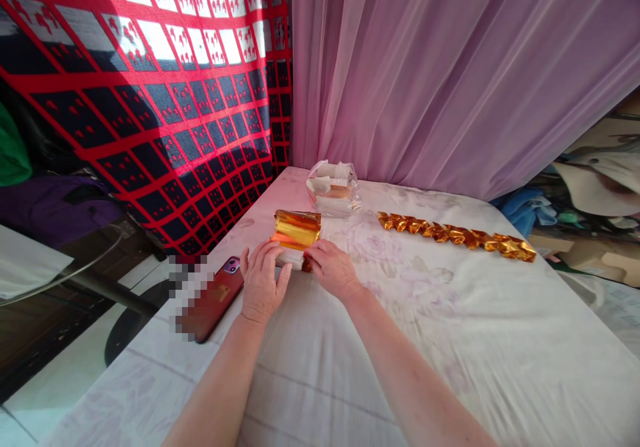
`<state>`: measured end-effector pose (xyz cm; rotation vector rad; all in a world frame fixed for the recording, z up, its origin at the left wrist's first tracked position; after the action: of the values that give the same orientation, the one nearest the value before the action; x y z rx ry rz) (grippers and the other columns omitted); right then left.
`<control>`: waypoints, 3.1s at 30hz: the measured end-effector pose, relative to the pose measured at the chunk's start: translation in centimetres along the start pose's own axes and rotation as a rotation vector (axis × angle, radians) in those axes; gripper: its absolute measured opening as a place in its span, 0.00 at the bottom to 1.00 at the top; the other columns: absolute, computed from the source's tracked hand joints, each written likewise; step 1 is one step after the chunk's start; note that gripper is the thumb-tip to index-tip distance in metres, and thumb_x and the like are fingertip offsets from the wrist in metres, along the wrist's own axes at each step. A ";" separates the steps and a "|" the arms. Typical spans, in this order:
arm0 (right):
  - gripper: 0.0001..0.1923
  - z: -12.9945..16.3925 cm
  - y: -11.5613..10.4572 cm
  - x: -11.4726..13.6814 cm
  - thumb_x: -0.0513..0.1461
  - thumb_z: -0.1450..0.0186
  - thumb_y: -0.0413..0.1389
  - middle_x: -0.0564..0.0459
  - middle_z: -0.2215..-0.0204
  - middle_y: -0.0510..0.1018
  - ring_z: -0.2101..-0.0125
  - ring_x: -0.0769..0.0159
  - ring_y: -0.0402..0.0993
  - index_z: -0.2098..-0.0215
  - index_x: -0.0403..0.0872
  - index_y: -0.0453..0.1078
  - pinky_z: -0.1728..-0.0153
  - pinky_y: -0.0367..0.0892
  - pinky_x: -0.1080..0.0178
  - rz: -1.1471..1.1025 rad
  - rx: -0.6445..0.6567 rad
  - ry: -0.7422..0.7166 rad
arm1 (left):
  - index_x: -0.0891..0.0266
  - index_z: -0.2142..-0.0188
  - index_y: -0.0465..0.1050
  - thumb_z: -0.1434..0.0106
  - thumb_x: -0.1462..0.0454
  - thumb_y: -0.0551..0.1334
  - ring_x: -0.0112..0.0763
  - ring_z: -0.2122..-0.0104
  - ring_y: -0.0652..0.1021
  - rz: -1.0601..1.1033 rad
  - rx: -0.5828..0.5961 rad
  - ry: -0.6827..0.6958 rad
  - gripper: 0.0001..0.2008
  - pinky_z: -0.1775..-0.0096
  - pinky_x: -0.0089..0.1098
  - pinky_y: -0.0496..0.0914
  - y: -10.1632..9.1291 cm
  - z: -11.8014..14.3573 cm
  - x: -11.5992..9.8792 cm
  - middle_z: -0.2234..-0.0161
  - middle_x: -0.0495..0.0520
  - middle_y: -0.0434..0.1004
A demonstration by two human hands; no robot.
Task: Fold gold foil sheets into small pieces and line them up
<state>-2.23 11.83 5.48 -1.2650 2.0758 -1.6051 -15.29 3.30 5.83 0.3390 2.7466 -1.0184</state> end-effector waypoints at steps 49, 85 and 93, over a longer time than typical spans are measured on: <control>0.12 3.8 -1.5 -2.7 0.37 0.31 0.52 0.51 0.65 0.79 0.63 0.65 0.73 0.64 0.50 0.79 0.62 0.67 0.65 0.009 -0.192 0.034 | 0.61 0.51 0.69 0.30 0.57 0.52 0.44 0.44 0.72 0.035 0.001 -0.015 0.15 0.38 0.49 0.51 0.2 0.1 0.2 0.49 0.63 0.77; 0.16 21.7 -6.7 -6.9 0.29 0.38 0.50 0.51 0.64 0.80 0.64 0.64 0.77 0.63 0.50 0.77 0.63 0.73 0.64 0.041 -0.261 0.238 | 0.50 0.44 0.72 0.30 0.58 0.55 0.43 0.37 0.67 0.128 0.338 0.399 0.18 0.35 0.50 0.53 4.2 4.6 -13.0 0.42 0.54 0.74; 0.17 21.6 -6.5 -7.9 0.28 0.40 0.49 0.52 0.64 0.80 0.64 0.64 0.77 0.67 0.51 0.78 0.62 0.72 0.64 -0.099 -0.256 0.315 | 0.51 0.49 0.77 0.29 0.55 0.54 0.45 0.39 0.69 0.103 0.502 0.380 0.16 0.37 0.56 0.54 5.7 6.4 -14.5 0.44 0.54 0.76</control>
<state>19.33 2.86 0.57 -1.2781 2.5149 -1.7194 0.78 1.18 1.30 0.8142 2.6991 -1.7672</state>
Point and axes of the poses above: each hand's wrist, its own z-axis away from the middle knuckle, its own y-axis out of the palm, x = y × z, the point moved 7 cm from there along -z, towards the middle knuckle
